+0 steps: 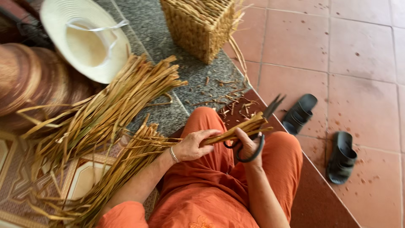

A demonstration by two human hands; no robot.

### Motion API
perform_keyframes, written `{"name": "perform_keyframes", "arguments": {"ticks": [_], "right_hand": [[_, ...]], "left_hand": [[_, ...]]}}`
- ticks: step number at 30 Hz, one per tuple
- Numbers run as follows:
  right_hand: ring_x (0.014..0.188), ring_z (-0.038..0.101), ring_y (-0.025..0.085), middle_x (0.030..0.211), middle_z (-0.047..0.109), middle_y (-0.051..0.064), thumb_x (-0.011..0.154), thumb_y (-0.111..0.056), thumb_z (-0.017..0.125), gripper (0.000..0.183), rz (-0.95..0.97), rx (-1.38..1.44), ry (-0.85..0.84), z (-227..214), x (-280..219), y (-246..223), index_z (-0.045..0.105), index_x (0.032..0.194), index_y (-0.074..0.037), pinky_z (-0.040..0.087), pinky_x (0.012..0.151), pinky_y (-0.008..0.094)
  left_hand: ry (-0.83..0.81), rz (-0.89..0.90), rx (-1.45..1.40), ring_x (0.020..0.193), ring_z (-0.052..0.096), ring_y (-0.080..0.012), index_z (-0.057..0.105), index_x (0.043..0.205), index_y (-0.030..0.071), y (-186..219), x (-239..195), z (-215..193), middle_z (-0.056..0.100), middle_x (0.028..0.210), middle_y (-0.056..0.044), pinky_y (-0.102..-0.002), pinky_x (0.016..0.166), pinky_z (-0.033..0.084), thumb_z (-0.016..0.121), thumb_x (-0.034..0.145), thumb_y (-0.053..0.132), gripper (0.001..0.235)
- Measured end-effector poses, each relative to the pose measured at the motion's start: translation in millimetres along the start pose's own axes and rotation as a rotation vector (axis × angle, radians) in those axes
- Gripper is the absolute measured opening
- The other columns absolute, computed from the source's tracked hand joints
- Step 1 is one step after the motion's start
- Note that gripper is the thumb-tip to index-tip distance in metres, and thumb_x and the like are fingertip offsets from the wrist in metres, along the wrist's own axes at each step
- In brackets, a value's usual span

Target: The person sits on the floor and uses a pair of shears to trim the ends of dried plant stems. They hold a bundle of stems in one hand and cut the tips with the shears in the other, discarding the trimmings onto the floor. The person repeatedly picks up new bundles from a pile to the left and processes them.

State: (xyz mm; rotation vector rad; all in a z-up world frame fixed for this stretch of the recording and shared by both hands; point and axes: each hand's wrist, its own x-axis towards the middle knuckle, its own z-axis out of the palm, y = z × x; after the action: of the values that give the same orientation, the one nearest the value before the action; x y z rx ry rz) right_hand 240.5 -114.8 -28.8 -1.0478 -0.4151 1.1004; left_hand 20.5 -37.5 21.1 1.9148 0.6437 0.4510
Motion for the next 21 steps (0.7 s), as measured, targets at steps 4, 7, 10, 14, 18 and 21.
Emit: {"name": "perform_keyframes", "arguments": {"ticks": [4, 7, 10, 14, 18, 21], "right_hand": [[0.062, 0.061, 0.02, 0.088, 0.069, 0.016, 0.095, -0.003, 0.072, 0.036, 0.094, 0.016, -0.023, -8.1, -0.4, -0.2, 0.058, 0.127, 0.007, 0.041, 0.051, 0.026], [0.074, 0.065, 0.017, 0.096, 0.068, 0.011, 0.093, -0.003, 0.073, 0.04, 0.015, -0.032, -0.013, -12.8, 1.4, 5.5, 0.057, 0.129, 0.005, 0.05, 0.065, 0.026], [0.085, 0.067, 0.016, 0.103, 0.068, 0.008, 0.09, -0.002, 0.073, 0.044, -0.032, -0.086, 0.016, -12.7, 3.5, 6.1, 0.058, 0.132, 0.004, 0.055, 0.077, 0.027], [0.089, 0.067, 0.016, 0.106, 0.068, 0.007, 0.09, -0.002, 0.073, 0.047, -0.003, -0.054, 0.028, -13.9, 3.9, 9.3, 0.057, 0.134, 0.003, 0.054, 0.082, 0.027], [0.092, 0.066, 0.014, 0.109, 0.066, 0.005, 0.091, -0.001, 0.073, 0.05, 0.001, -0.031, 0.009, -17.2, 7.8, 14.2, 0.057, 0.138, 0.003, 0.054, 0.084, 0.027], [0.091, 0.065, 0.014, 0.109, 0.066, 0.006, 0.09, 0.0, 0.073, 0.051, 0.014, -0.024, 0.01, -17.2, 9.5, 16.2, 0.056, 0.139, 0.003, 0.054, 0.083, 0.027]], "left_hand": [[0.082, -0.173, -0.032, 0.113, 0.068, -0.0244, 0.053, 0.14, 0.009, -47.3, 12.5, -32.2, 0.069, 0.123, -0.014, -0.037, 0.099, 0.057, 0.067, 0.097, 0.025, 0.048], [0.46, -0.279, 0.36, 0.099, 0.074, -0.0217, 0.067, 0.124, 0.009, -120.5, 24.6, -76.4, 0.075, 0.111, -0.011, -0.037, 0.093, 0.062, 0.067, 0.099, 0.026, 0.03], [0.721, -0.45, 0.812, 0.114, 0.063, -0.0266, 0.065, 0.124, 0.003, -171.7, 17.9, -128.9, 0.067, 0.12, -0.014, -0.042, 0.101, 0.053, 0.067, 0.096, 0.014, 0.03], [0.707, -0.908, 0.881, 0.125, 0.048, -0.0314, 0.059, 0.128, 0.005, -209.7, -2.4, -176.2, 0.057, 0.131, -0.015, -0.052, 0.105, 0.039, 0.069, 0.087, 0.013, 0.043], [0.719, -1.053, 0.903, 0.127, 0.048, -0.0316, 0.063, 0.118, 0.009, -229.3, -20.4, -185.6, 0.058, 0.129, -0.015, -0.053, 0.106, 0.038, 0.068, 0.089, 0.014, 0.03], [0.743, -0.963, 0.824, 0.123, 0.054, -0.0279, 0.067, 0.109, 0.011, -229.1, -28.8, -181.2, 0.062, 0.123, -0.012, -0.049, 0.109, 0.041, 0.063, 0.1, 0.021, 0.014]]}}
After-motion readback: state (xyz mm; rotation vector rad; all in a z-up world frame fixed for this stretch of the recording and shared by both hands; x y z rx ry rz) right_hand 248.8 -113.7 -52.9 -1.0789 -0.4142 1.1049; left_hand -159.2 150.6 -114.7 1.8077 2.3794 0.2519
